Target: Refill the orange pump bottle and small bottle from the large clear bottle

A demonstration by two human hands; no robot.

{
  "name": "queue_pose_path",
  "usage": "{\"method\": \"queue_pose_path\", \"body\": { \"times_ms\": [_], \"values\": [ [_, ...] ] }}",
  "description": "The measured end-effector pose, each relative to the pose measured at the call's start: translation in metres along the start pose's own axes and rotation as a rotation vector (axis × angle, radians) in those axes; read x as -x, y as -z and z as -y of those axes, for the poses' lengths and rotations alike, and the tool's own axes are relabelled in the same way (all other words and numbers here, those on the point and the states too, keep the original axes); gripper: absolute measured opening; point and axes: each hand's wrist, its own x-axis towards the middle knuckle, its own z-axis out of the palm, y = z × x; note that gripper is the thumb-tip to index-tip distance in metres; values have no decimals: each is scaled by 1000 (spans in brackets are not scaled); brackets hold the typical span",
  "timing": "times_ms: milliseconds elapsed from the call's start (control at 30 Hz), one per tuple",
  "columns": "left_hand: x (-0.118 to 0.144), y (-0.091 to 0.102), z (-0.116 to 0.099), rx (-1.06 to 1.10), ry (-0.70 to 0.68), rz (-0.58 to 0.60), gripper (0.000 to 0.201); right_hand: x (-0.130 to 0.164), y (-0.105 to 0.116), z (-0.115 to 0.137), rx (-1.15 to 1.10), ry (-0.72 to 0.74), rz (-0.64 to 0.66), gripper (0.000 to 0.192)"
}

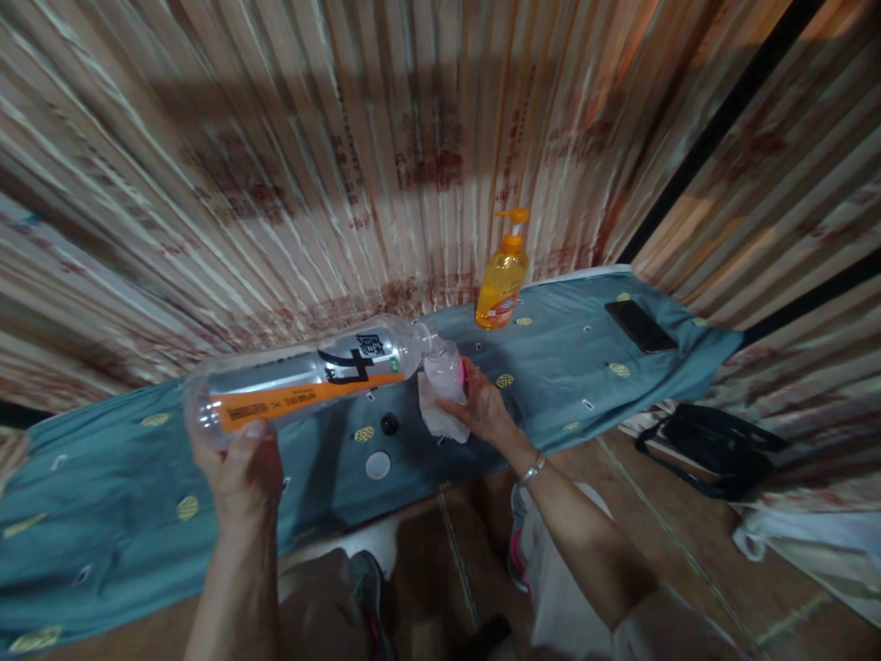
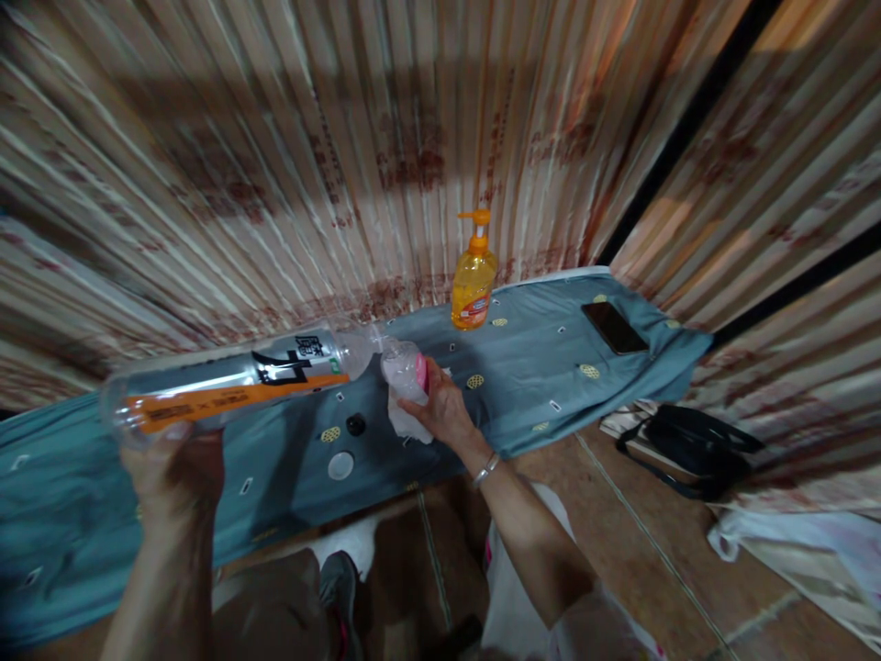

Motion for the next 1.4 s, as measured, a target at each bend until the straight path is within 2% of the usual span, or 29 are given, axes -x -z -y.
{"method": "queue_pose_path", "body": {
  "times_ms": [433,700,1067,1400],
  "values": [
    [0,3,1,-13,28,-21,64,1,-2,-1,48,45,-31,81],
    [-1,6,7,-20,12,-24,75,0,-1,-1,43,49,-28,79],
    [1,7,6,29,45,-47,60,-1,1,1,28,38,-13,79],
    [0,10,8,94,19,-25,67,1,-2,-3,32,33,-18,81]
  ]
}}
